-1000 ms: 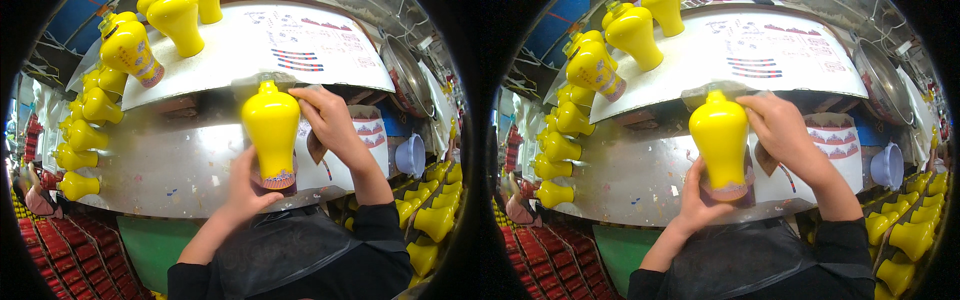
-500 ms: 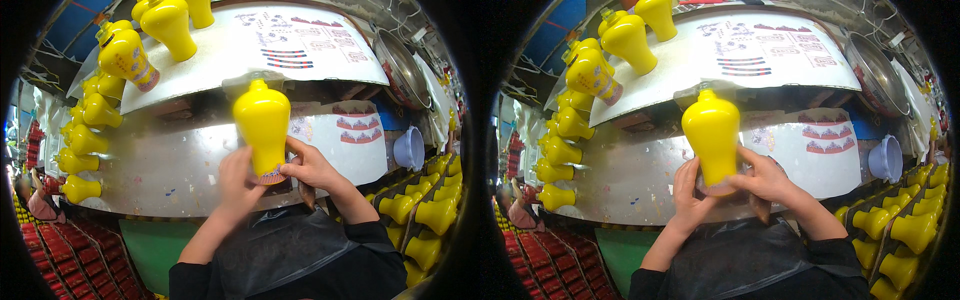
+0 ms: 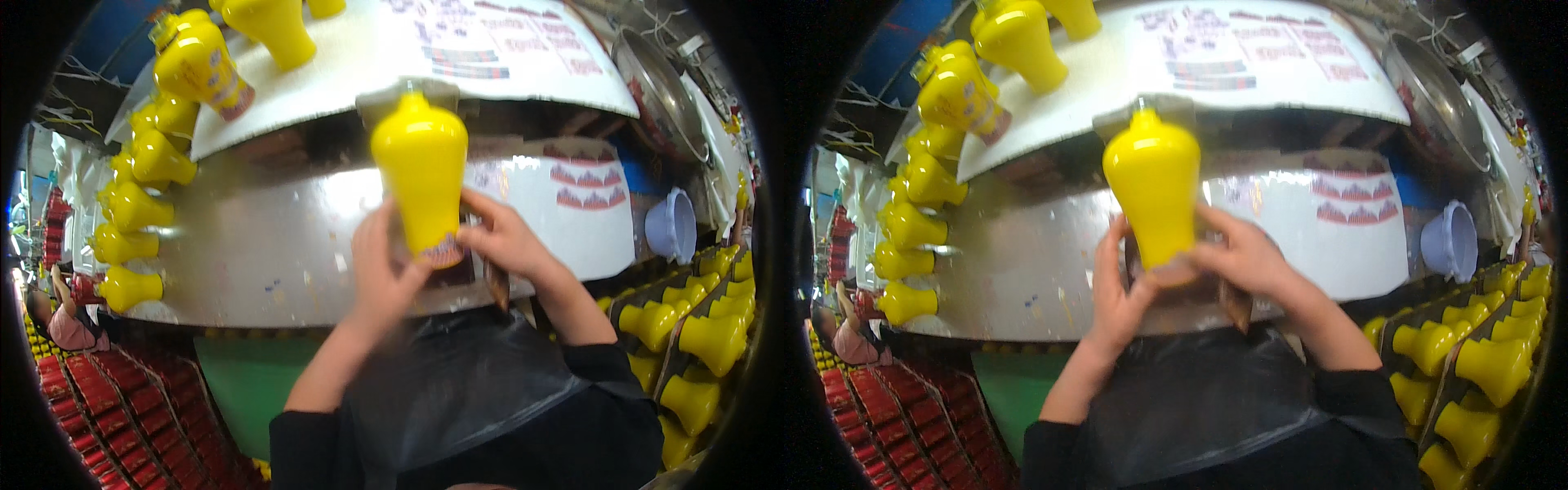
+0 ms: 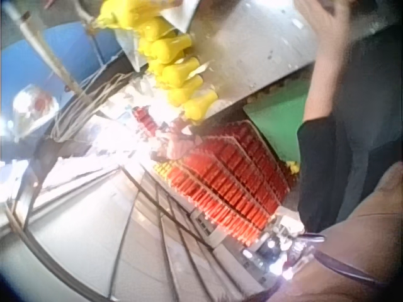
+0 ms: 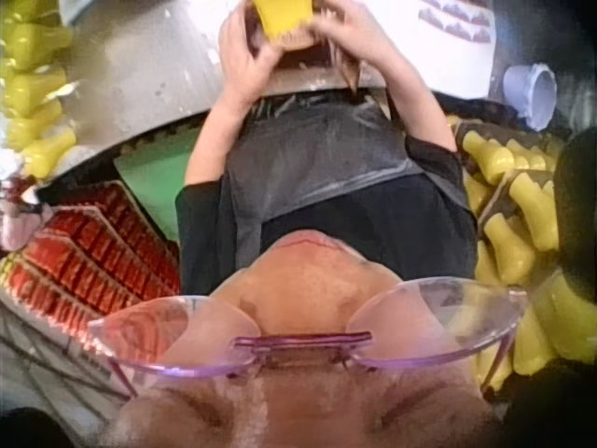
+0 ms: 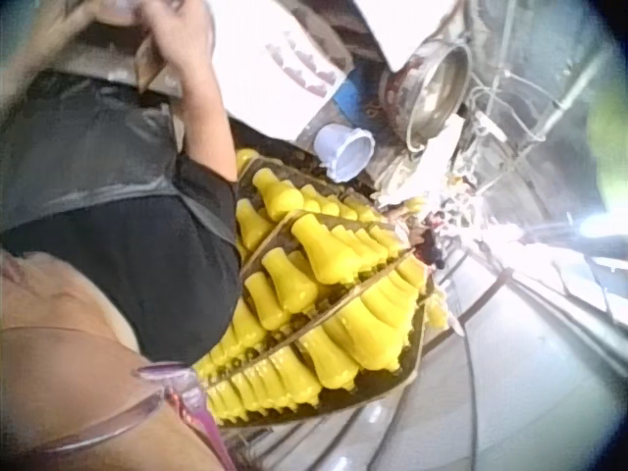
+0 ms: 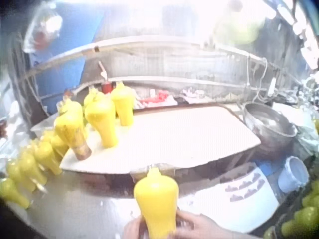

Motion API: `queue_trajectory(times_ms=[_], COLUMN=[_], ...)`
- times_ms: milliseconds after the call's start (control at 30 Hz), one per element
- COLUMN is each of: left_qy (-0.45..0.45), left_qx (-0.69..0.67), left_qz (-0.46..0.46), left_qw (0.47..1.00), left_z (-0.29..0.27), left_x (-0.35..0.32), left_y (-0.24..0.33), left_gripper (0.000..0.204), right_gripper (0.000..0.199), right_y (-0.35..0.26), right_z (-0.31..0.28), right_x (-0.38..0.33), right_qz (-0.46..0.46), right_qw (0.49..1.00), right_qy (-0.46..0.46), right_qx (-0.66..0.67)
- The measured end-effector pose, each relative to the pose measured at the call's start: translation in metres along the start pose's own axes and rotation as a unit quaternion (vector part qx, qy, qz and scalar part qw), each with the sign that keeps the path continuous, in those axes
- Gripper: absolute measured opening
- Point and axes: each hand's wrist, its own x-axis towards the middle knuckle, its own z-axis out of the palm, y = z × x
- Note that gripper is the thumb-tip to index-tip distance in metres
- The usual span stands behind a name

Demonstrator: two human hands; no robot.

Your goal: The person applies decorative stickers to yellow ceramic bottles, smoothing each label around the body and neck. They handle the bottles one at a time, rotate them to align the stickers, and place finished bottles into a green tray.

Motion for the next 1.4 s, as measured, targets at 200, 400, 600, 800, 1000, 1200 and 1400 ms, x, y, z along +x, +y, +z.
queue_trajectory(times_ms=[200,400,600,800,1000,1200,1400], left_qy=[-0.009,0.014,0.025,0.032,0.026,0.029,0.027], left_qx=[-0.198,-0.245,-0.311,-0.345,-0.308,-0.333,-0.327], left_qz=[-0.135,-0.184,-0.182,-0.21,-0.217,-0.211,-0.208], left_qw=[0.971,0.952,0.932,0.914,0.926,0.919,0.921], left_z=[0.005,0.011,0.013,0.011,0.011,0.012,0.012], left_x=[-0.003,0.002,0.001,0.003,0.003,0.002,0.003], left_y=[0.006,0.015,0.015,0.019,0.019,0.019,0.018], left_gripper=[0.07,0.072,0.071,0.071,0.073,0.073,0.073], right_gripper=[0.068,0.072,0.072,0.071,0.073,0.075,0.076], right_y=[-0.003,-0.007,-0.008,-0.002,0.001,-0.004,-0.005], right_z=[0.002,0.014,0.017,0.015,0.016,0.018,0.018], right_x=[-0.009,-0.011,-0.013,-0.011,-0.013,-0.016,-0.015], right_qz=[0.006,-0.012,-0.003,-0.016,-0.034,-0.01,-0.011], right_qw=[1.0,0.999,0.998,0.998,0.998,0.999,0.999], right_qy=[-0.007,0.029,0.039,0.043,0.037,0.04,0.045], right_qx=[0.002,0.026,0.039,0.048,0.046,0.025,0.025])
